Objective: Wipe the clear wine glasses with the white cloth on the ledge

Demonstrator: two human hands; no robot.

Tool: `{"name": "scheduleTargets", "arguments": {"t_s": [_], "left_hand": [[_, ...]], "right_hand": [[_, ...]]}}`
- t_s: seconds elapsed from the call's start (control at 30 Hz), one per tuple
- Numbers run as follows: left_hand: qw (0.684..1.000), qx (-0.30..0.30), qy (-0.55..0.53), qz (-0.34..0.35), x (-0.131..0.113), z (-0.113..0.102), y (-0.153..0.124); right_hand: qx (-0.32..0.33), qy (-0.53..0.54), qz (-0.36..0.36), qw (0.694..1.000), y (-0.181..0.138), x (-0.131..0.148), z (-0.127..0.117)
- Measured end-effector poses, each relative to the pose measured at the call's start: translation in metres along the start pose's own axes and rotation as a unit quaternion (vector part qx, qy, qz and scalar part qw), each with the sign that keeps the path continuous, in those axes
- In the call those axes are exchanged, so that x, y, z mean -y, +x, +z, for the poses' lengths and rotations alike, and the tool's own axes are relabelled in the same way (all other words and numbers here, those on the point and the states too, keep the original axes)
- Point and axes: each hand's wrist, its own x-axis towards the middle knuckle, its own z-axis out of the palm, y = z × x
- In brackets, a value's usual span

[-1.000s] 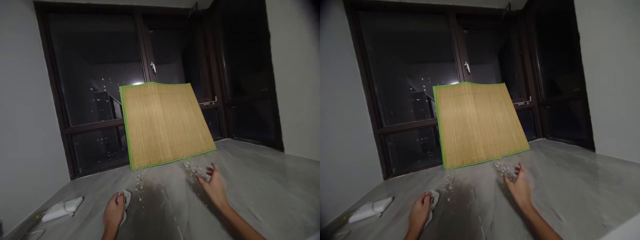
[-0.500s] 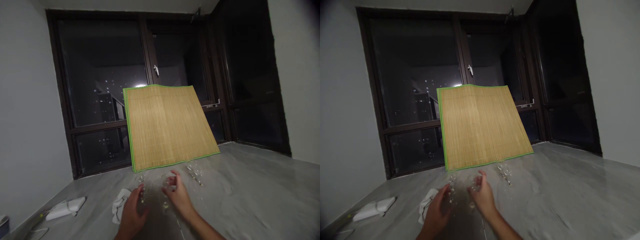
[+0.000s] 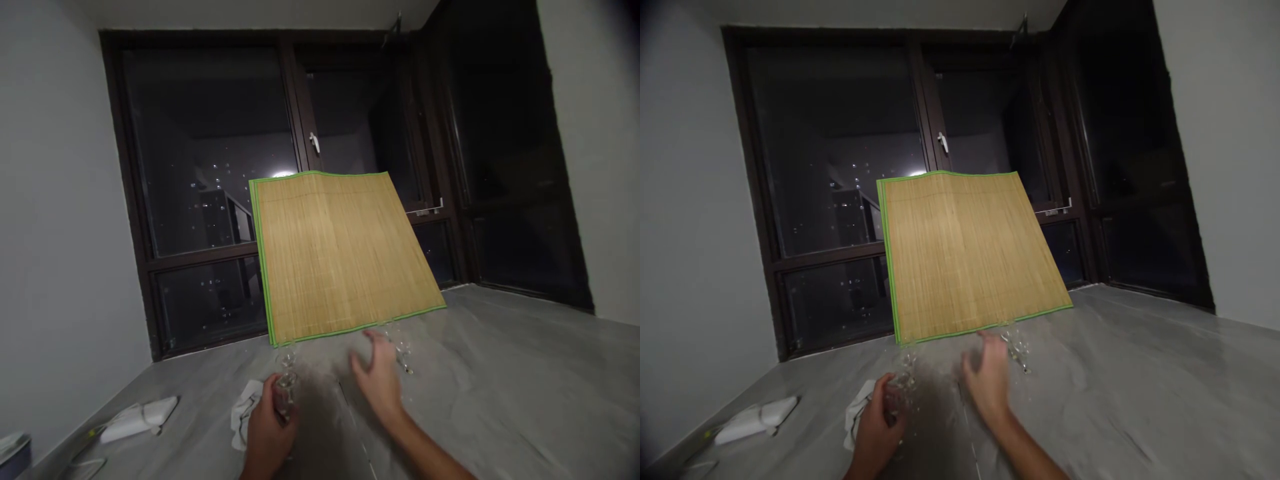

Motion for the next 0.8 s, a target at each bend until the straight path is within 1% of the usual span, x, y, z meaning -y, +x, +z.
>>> {"name": "scheduleTargets", "arguments": {"t_s": [0.07, 0.1, 0.13, 0.17, 0.2, 0.23, 0.27, 0.33, 0.43, 0.5, 0.57, 0.63, 0.67, 0.7, 0.73, 0.77, 0.8], "left_hand": [[1.000, -0.004, 0.026, -0.013, 0.000, -0.002, 0.001], [0.999, -0.008, 0.037, -0.020, -0.001, -0.004, 0.001], [0.999, -0.014, 0.045, -0.024, -0.002, -0.005, 0.001], [0.998, -0.023, 0.050, -0.023, -0.002, -0.007, 0.002], [0.998, -0.033, 0.052, -0.017, -0.002, -0.008, 0.002], [0.998, -0.045, 0.053, -0.005, -0.002, -0.008, 0.002], [0.997, -0.057, 0.054, 0.012, -0.001, -0.009, 0.003], [0.994, -0.075, 0.061, 0.045, 0.001, -0.009, 0.004], [0.991, -0.077, 0.071, 0.078, 0.006, -0.010, 0.006], [0.989, -0.088, 0.074, 0.096, 0.007, -0.015, 0.006], [0.981, -0.131, 0.073, 0.121, 0.004, -0.022, 0.004], [0.968, -0.198, 0.062, 0.138, -0.008, -0.028, -0.002], [0.963, -0.227, 0.049, 0.140, -0.018, -0.028, -0.005], [0.961, -0.241, 0.028, 0.136, -0.030, -0.025, -0.009], [0.964, -0.231, 0.002, 0.130, -0.044, -0.019, -0.013], [0.971, -0.201, -0.027, 0.124, -0.060, -0.010, -0.017], [0.979, -0.157, -0.055, 0.117, -0.076, 0.002, -0.019]], "right_hand": [[-0.079, -0.089, 0.010, 0.993, 0.023, -0.034, -0.018], [-0.100, -0.126, 0.025, 0.987, 0.033, -0.050, -0.026], [-0.107, -0.155, 0.042, 0.981, 0.041, -0.064, -0.032], [-0.099, -0.172, 0.054, 0.979, 0.046, -0.077, -0.037], [-0.072, -0.173, 0.061, 0.980, 0.050, -0.088, -0.040], [-0.031, -0.158, 0.063, 0.985, 0.052, -0.098, -0.041], [-0.006, -0.141, 0.068, 0.988, 0.053, -0.106, -0.041], [0.014, -0.119, 0.068, 0.991, 0.054, -0.119, -0.040], [0.018, -0.108, 0.065, 0.992, 0.054, -0.128, -0.037], [0.024, -0.106, 0.069, 0.992, 0.054, -0.126, -0.036], [0.033, -0.089, 0.077, 0.993, 0.051, -0.115, -0.035], [0.045, -0.045, 0.086, 0.994, 0.047, -0.095, -0.033], [0.057, -0.013, 0.094, 0.994, 0.045, -0.082, -0.032], [0.073, 0.028, 0.099, 0.992, 0.042, -0.067, -0.030], [0.085, 0.070, 0.106, 0.988, 0.040, -0.051, -0.028], [0.100, 0.110, 0.115, 0.982, 0.038, -0.034, -0.027], [0.113, 0.150, 0.123, 0.974, 0.036, -0.017, -0.025]]}}
